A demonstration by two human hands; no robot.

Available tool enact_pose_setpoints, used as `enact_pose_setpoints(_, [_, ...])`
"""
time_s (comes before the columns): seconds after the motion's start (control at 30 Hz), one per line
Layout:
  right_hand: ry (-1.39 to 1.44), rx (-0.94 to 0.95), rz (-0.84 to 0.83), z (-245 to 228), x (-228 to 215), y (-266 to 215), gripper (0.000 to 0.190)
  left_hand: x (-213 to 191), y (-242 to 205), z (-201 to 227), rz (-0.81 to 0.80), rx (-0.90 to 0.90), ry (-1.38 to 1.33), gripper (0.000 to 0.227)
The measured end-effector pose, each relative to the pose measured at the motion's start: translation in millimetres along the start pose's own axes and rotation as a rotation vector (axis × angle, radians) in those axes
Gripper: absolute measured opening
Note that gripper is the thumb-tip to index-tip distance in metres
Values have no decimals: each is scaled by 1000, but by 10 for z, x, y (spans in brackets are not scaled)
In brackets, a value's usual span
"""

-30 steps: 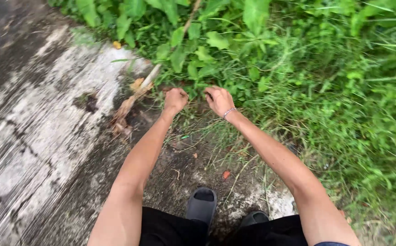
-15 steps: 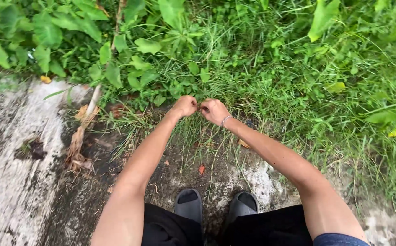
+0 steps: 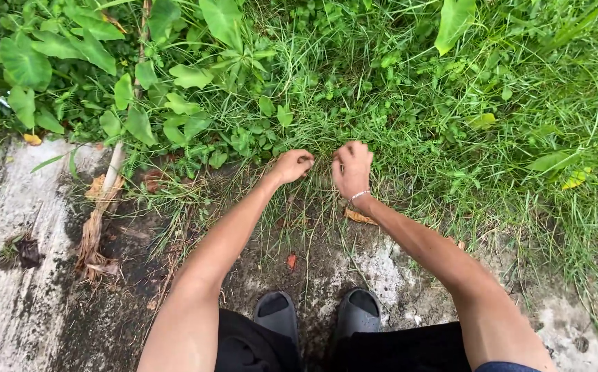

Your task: Picking blades of grass from the ground by hand.

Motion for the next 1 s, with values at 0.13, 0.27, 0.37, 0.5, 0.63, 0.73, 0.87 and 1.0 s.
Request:
enact_pose_setpoints(0.13, [331, 421, -91, 719, 405, -20, 15, -22, 37, 153, 150, 113, -99, 25])
enact_pose_setpoints(0.27, [429, 324, -335, 758, 917, 24, 18, -9, 59, 230, 221, 64, 24, 29])
enact_pose_setpoints(0.37, [380, 305, -444, 815, 1299, 3, 20, 74, 210, 142, 218, 64, 28, 33])
enact_pose_setpoints(0.5, [388, 348, -498, 786, 1466, 4, 21, 85, 62, 303, 240, 70, 67, 31])
enact_pose_setpoints(0.63, [362, 351, -478, 789, 1556, 20, 17, 78, 295, 148, 288, 75, 76, 28])
enact_pose_setpoints(0.73, [390, 400, -483, 826, 1660, 25, 13, 19, 183, 264, 323, 81, 22, 25])
enact_pose_setpoints(0.87, [567, 417, -405, 878, 1674, 83, 14, -37, 207, 250, 378, 118, -22, 22])
enact_pose_setpoints(1.0, [714, 450, -389, 770, 1440, 187, 16, -37, 306, 218, 464, 153, -124, 20])
Point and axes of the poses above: each hand's wrist, its own y-axis towards the middle knuckle, its own x-axis out of the palm, z = x × y, the point moved 9 cm from there along y, towards the middle knuckle, and after that the axes turned 14 degrees about -z, right-handed, at the moved point
